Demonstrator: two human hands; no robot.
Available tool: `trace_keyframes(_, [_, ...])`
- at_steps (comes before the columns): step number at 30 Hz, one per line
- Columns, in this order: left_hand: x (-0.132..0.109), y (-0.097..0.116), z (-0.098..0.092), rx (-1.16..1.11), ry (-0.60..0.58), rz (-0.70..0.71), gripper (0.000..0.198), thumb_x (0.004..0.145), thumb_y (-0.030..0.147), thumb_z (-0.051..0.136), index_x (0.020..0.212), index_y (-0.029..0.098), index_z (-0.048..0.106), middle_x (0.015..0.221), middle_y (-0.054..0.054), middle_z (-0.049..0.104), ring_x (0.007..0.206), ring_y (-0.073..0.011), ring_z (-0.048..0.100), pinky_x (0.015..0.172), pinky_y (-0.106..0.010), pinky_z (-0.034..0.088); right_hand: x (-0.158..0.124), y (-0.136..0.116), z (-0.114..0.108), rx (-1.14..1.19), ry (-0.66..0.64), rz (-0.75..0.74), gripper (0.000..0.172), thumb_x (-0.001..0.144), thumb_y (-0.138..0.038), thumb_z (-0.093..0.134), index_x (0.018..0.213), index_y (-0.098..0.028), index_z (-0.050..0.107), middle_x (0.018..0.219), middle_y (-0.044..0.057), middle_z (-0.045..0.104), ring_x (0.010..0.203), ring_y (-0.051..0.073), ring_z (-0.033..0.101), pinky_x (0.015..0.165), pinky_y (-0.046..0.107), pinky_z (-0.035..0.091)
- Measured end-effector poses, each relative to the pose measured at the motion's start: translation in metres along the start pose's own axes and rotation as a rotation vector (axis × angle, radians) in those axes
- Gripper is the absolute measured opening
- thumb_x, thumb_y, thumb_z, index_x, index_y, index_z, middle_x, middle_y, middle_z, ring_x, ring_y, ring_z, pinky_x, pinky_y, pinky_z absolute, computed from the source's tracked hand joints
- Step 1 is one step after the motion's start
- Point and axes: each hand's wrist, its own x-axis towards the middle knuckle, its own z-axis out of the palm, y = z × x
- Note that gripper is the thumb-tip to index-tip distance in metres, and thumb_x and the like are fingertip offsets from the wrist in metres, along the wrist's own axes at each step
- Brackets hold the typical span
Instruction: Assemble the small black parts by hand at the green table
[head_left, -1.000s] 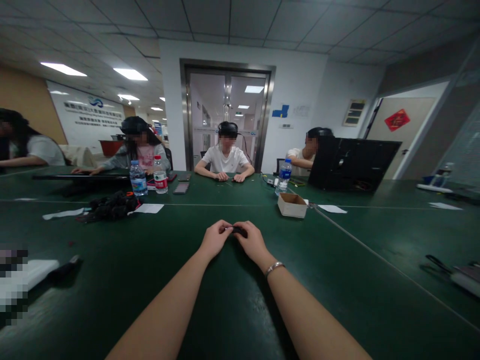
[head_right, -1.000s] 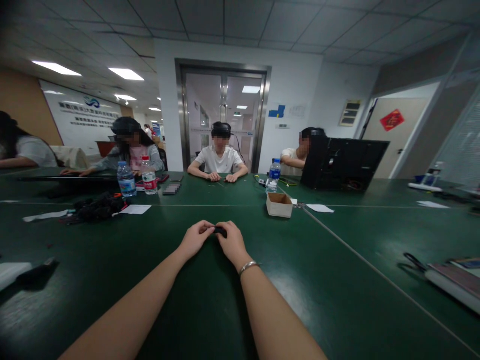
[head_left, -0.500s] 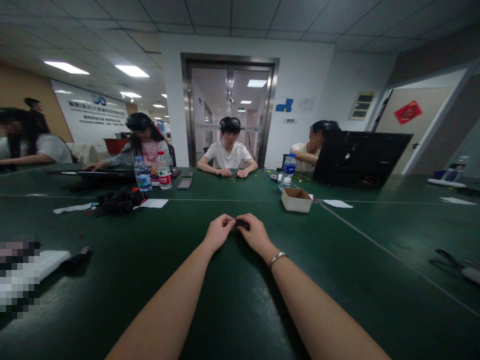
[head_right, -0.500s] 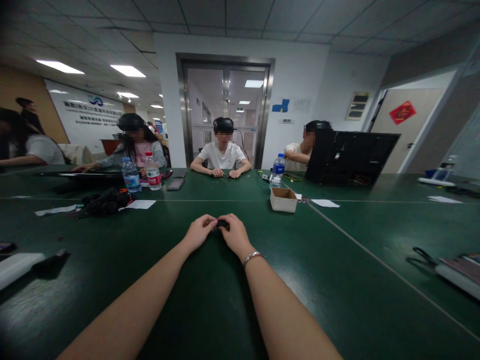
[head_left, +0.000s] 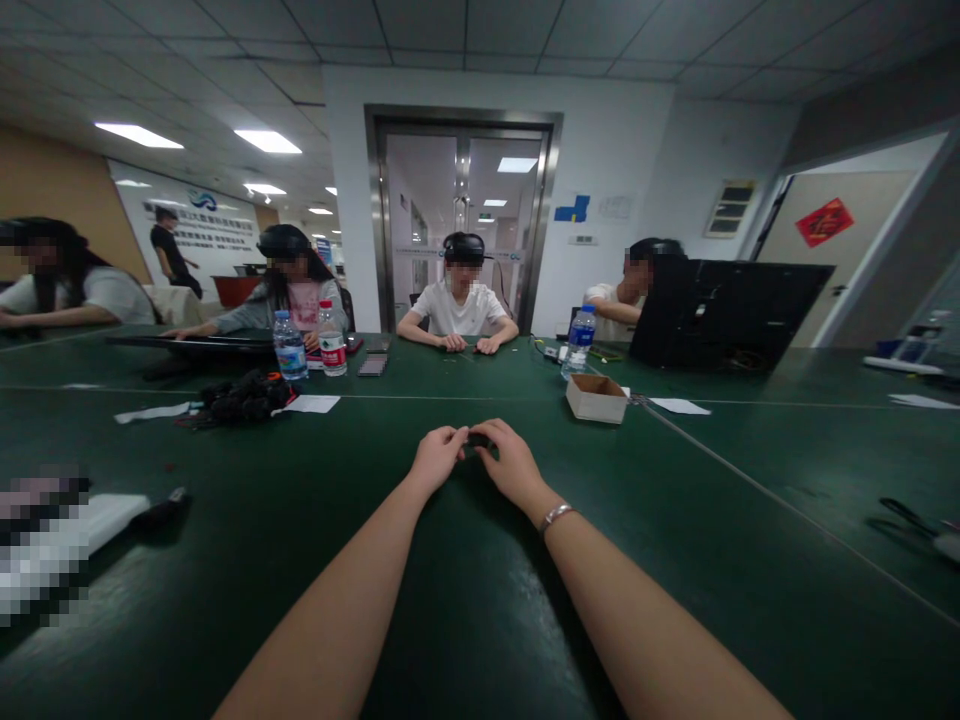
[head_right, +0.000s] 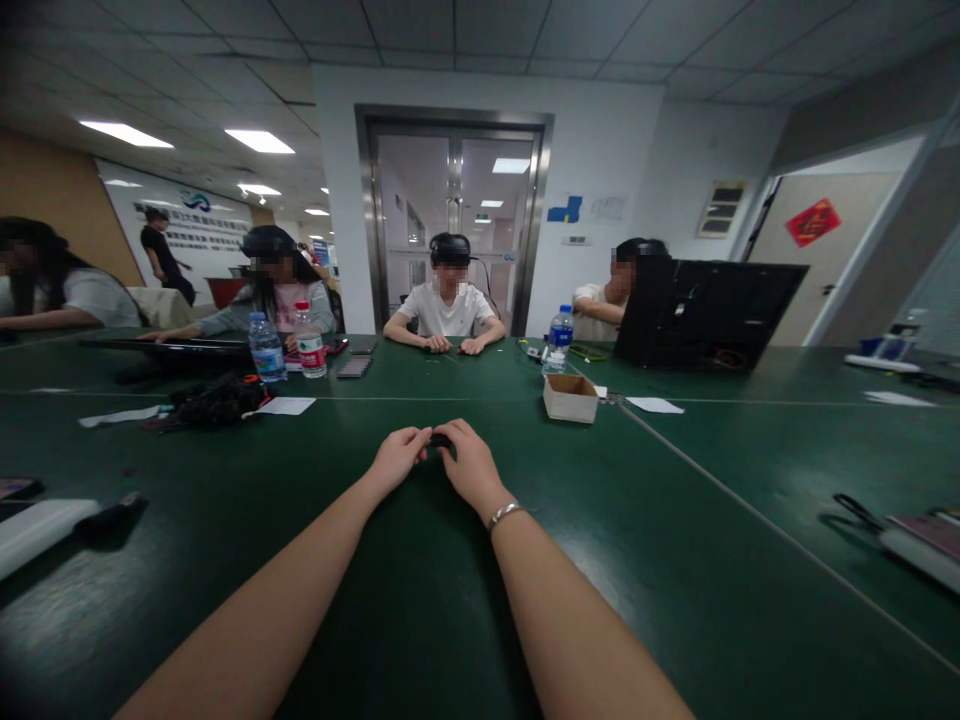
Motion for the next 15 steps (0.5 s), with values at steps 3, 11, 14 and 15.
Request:
trace_keyframes(3, [0.001,0.000,-0.002,0.030,0.007,0.015,0.047,0.079,0.057,0.040,0.056,0.018,0.052,0.051,0.002,0.051,0.050,-0.0123,0.046,0.055,-0.025,0.034,0.000,-0.006,-0.002,-0.036,0.012,-0.029,0.031,0.078,-0.007,0.050,0.103,-0.022,0.060,0.104,0.005,0.057,0.095,0.016,0.055,0.086,0.030,0.046])
trace_keyframes(11, [0.002,-0.006,0.002,-0.024,0.031,0.025,0.046,0.080,0.057,0.040,0.063,0.018,0.056,0.053,0.002,0.053,0.051,-0.0126,0.049,0.055,-0.025,0.035,0.000,-0.008,-0.001,0.033,0.036,-0.024,0.032,0.079,-0.008,0.049,0.105,-0.022,0.062,0.103,0.006,0.059,0.095,0.016,0.056,0.086,0.031,0.046])
trace_keyframes(14, [0.001,-0.006,0.002,-0.105,0.026,0.054,0.036,0.079,0.051,0.049,0.069,0.017,0.059,0.062,0.000,0.059,0.060,-0.0134,0.054,0.060,-0.025,0.040,0.001,0.000,0.004,0.150,0.058,0.132,0.029,0.078,-0.017,0.055,0.106,-0.022,0.062,0.099,0.005,0.062,0.085,0.015,0.059,0.078,0.030,0.048])
trace_keyframes(15, [0.000,-0.005,0.002,-0.146,0.012,0.070,0.032,0.078,0.048,0.052,0.073,0.017,0.061,0.068,-0.001,0.062,0.065,-0.0141,0.057,0.064,-0.026,0.042,0.001,0.003,0.005,0.208,0.062,0.215,0.029,0.078,-0.021,0.056,0.107,-0.021,0.061,0.097,0.005,0.063,0.078,0.014,0.059,0.072,0.029,0.049])
